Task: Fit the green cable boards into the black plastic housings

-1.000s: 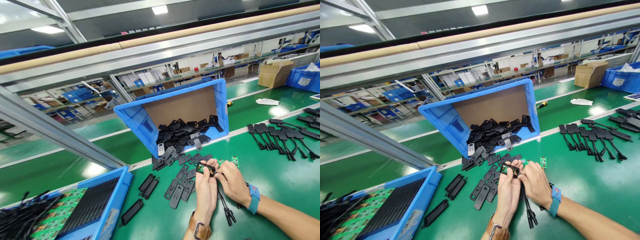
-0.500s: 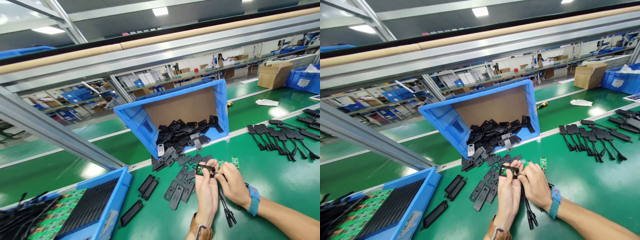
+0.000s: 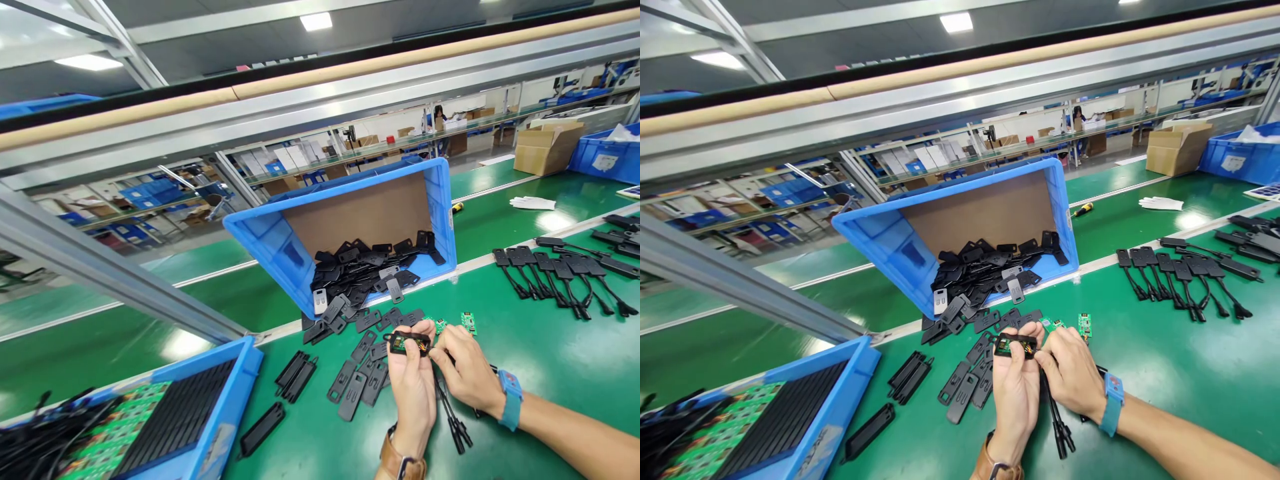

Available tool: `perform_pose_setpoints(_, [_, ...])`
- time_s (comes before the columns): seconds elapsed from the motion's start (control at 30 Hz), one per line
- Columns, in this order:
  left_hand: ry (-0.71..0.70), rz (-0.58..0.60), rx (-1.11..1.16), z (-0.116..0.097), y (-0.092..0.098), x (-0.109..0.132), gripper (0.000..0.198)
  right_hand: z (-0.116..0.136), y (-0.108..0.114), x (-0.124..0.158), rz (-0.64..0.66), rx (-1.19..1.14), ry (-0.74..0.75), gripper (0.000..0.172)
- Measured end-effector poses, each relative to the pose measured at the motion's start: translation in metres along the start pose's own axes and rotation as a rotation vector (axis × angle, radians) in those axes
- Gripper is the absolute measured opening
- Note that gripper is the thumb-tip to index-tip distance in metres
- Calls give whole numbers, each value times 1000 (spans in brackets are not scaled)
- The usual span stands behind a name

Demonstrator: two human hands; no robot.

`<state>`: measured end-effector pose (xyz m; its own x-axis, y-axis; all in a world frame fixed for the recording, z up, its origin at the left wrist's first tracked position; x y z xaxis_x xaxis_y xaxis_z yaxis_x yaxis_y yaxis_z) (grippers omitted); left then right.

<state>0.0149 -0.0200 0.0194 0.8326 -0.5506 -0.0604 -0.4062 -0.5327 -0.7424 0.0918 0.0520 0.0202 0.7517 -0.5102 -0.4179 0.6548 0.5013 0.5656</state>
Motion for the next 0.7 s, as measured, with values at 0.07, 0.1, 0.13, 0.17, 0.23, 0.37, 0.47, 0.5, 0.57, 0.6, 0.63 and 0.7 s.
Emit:
perform_pose_setpoints(0.07, [18, 1, 15, 1, 1, 0, 26, -1, 0, -1, 7, -20, -22, 24])
perform_pose_setpoints(0.1, [29, 0, 26, 1, 1, 0, 26, -2, 0, -1, 12, -33, -33, 24])
perform_pose_setpoints(0.13, [41, -3, 37, 2, 1, 0, 26, -2, 0, -2, 18, -43, -40, 25])
perform_pose_setpoints(0.17, [53, -8, 48, 3, 2, 0, 26, -3, 0, -2, 24, -50, -41, 25])
perform_pose_setpoints(0.23, [73, -21, 66, 4, 3, 1, 26, -2, 0, -2, 35, -51, -32, 25])
perform_pose_setpoints(0.37, [89, -29, 92, 7, 2, 1, 25, -2, -2, -1, 37, -17, -50, 24])
perform_pose_setpoints(0.47, [84, -35, 85, 7, 2, 1, 27, -3, -4, 0, 37, 25, -92, 23])
perform_pose_setpoints(0.5, [80, -43, 73, 7, 3, 1, 28, -3, -5, 1, 38, 38, -108, 23])
perform_pose_setpoints(0.57, [68, -57, 38, 7, 4, 2, 30, -5, -7, 1, 49, 60, -135, 23])
perform_pose_setpoints(0.6, [59, -59, 18, 7, 4, 2, 30, -5, -8, 1, 58, 67, -145, 23])
perform_pose_setpoints(0.63, [49, -59, -1, 7, 5, 3, 30, -5, -9, 2, 66, 75, -154, 24])
perform_pose_setpoints(0.7, [25, -52, -40, 6, 5, 3, 29, -5, -9, 2, 74, 98, -160, 25])
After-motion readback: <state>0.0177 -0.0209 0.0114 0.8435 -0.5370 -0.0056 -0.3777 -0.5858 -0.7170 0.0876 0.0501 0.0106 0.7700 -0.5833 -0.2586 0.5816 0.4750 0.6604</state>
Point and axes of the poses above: each hand's wrist, its own x-axis away from the middle knuckle, its own y-axis out of the back of the hand, z = x × y, the point moved 4 cm from there along -x, towards the middle knuckle, and after that the axes turned 5 degrees about -y, right-handed, at the moved point
